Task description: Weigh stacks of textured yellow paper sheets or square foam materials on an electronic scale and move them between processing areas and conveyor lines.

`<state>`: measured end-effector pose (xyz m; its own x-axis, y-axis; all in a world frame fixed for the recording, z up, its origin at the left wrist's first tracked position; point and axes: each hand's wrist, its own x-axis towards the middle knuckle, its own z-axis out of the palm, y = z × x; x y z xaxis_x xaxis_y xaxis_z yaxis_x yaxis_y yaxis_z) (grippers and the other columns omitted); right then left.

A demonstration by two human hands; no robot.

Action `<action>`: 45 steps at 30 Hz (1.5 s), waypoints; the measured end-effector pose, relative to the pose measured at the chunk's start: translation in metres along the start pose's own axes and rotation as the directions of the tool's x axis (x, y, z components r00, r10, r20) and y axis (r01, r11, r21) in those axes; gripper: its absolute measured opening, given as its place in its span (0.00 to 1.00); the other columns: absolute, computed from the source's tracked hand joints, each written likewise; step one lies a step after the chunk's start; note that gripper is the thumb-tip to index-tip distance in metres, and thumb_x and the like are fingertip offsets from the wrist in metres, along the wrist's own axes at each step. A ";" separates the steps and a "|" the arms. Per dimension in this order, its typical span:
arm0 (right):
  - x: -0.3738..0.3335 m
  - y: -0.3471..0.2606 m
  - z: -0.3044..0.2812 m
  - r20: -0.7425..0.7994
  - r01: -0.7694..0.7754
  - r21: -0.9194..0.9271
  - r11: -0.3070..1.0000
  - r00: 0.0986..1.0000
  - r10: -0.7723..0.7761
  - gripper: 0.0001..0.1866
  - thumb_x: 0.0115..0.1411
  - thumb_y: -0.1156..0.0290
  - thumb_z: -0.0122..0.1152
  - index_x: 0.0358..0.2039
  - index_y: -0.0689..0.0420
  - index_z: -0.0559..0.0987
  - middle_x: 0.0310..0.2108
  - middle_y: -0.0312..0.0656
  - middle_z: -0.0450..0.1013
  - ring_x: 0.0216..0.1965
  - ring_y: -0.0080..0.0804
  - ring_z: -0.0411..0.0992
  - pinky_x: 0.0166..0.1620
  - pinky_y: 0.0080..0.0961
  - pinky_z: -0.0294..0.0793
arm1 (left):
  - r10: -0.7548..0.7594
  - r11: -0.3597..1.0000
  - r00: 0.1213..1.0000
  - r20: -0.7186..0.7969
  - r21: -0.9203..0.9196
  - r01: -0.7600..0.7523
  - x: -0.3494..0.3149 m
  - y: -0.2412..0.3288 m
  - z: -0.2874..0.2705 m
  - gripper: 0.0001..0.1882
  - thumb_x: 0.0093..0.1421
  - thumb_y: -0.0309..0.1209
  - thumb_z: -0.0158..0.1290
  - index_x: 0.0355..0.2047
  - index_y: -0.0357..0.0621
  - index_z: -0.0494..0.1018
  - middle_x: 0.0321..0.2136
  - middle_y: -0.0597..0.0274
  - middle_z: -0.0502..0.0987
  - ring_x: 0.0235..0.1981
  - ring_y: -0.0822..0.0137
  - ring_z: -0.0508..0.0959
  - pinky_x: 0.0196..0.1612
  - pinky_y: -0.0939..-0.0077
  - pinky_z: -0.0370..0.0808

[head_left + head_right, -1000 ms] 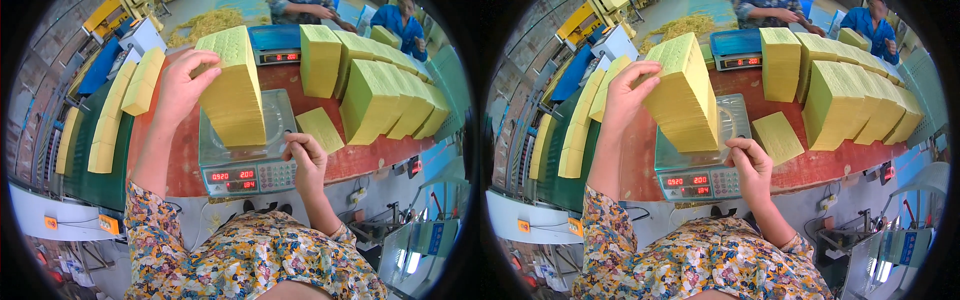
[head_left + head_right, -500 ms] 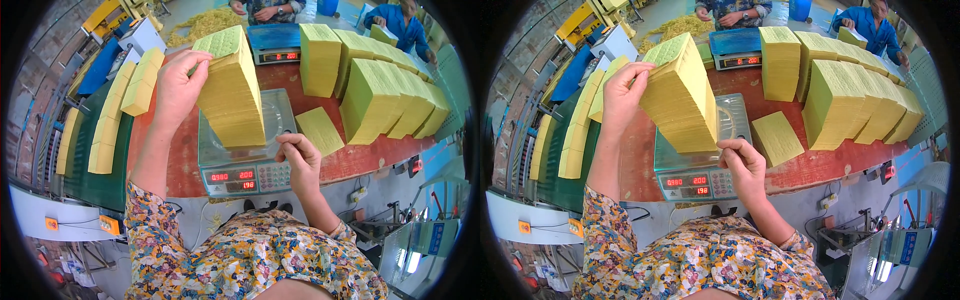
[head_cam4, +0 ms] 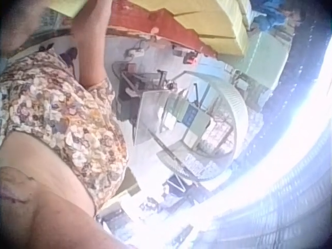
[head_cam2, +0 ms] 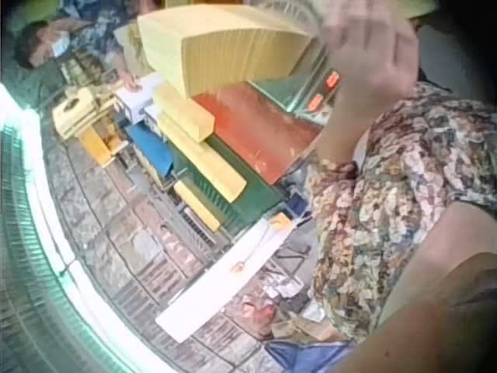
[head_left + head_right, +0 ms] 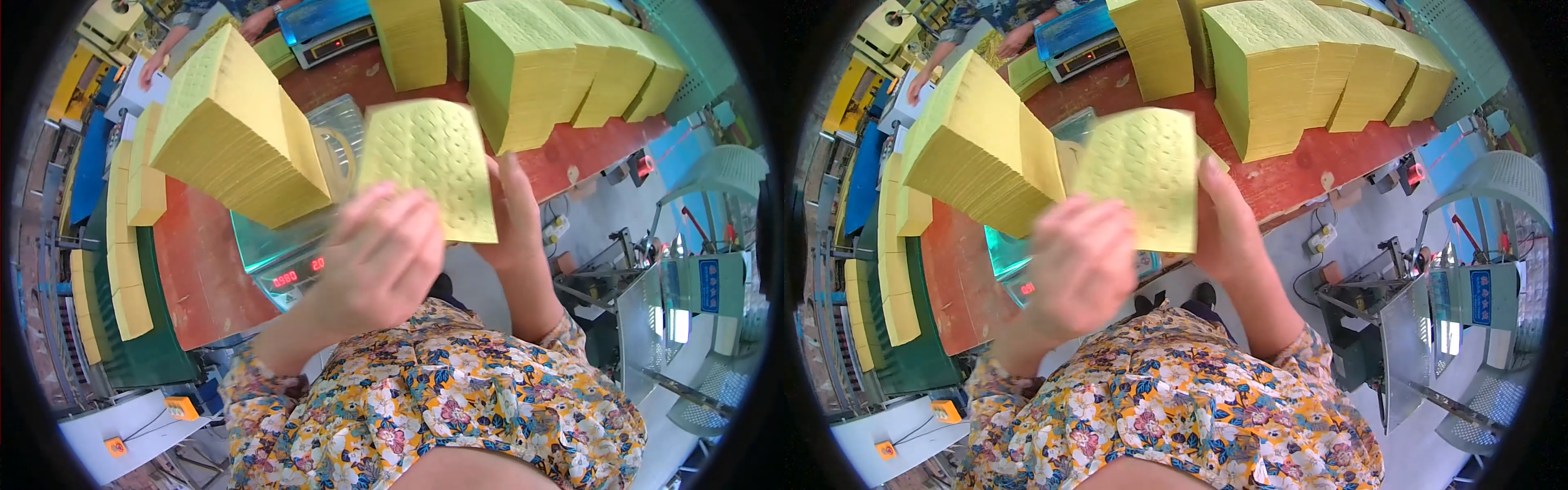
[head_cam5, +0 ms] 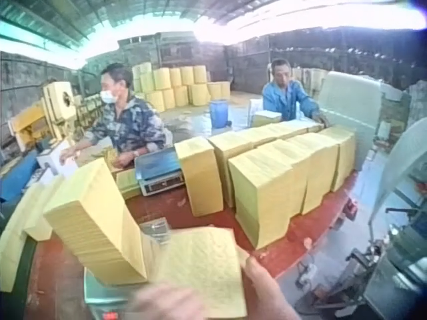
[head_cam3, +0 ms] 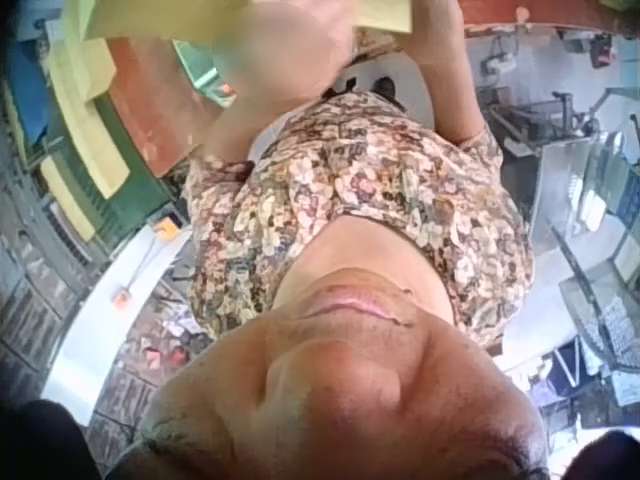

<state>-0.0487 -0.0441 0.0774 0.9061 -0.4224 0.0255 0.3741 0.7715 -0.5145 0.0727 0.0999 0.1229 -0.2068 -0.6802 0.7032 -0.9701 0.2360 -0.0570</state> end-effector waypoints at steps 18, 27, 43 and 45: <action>0.107 -0.045 -0.143 -0.125 -0.136 -0.964 0.228 0.990 0.062 0.28 0.55 0.78 0.55 0.58 0.67 0.69 0.50 0.46 0.73 0.50 0.31 0.70 0.55 0.26 0.67 | -0.762 0.599 0.639 0.108 -0.256 0.758 -0.106 0.066 0.027 0.05 0.56 0.19 0.54 0.34 0.36 0.77 0.31 0.53 0.80 0.33 0.56 0.81 0.38 0.69 0.76; 0.106 -0.037 -0.141 -0.065 -0.097 -0.974 -0.202 0.985 -0.161 0.27 0.57 0.73 0.57 0.58 0.65 0.70 0.51 0.52 0.74 0.46 0.36 0.75 0.50 0.29 0.73 | -0.944 0.051 -0.071 -0.321 -0.355 0.934 -0.161 0.083 -0.022 0.11 0.67 0.25 0.45 0.32 0.34 0.75 0.31 0.59 0.80 0.33 0.71 0.78 0.40 0.77 0.74; 0.058 0.013 -0.053 0.273 0.218 -0.958 -0.187 0.896 -0.350 0.13 0.58 0.79 0.59 0.45 0.62 0.79 0.47 0.44 0.77 0.47 0.34 0.75 0.49 0.28 0.74 | -0.792 0.499 0.266 -0.550 -0.333 0.800 -0.124 -0.058 -0.096 0.12 0.69 0.28 0.44 0.39 0.32 0.75 0.40 0.52 0.79 0.41 0.67 0.79 0.46 0.72 0.76; 0.058 0.022 -0.046 0.271 0.241 -0.962 -0.128 0.896 -0.352 0.13 0.58 0.80 0.58 0.44 0.62 0.79 0.47 0.44 0.77 0.47 0.34 0.75 0.49 0.28 0.74 | -0.782 0.534 0.273 -0.560 -0.377 0.757 -0.118 -0.075 -0.101 0.10 0.68 0.27 0.46 0.39 0.32 0.75 0.39 0.54 0.80 0.40 0.69 0.79 0.44 0.75 0.76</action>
<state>0.0027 -0.0737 0.0282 0.7337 -0.5212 0.4360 -0.0198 -0.6578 -0.7529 0.1825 0.2325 0.1156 0.7733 0.0186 0.6338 -0.6269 -0.1272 0.7686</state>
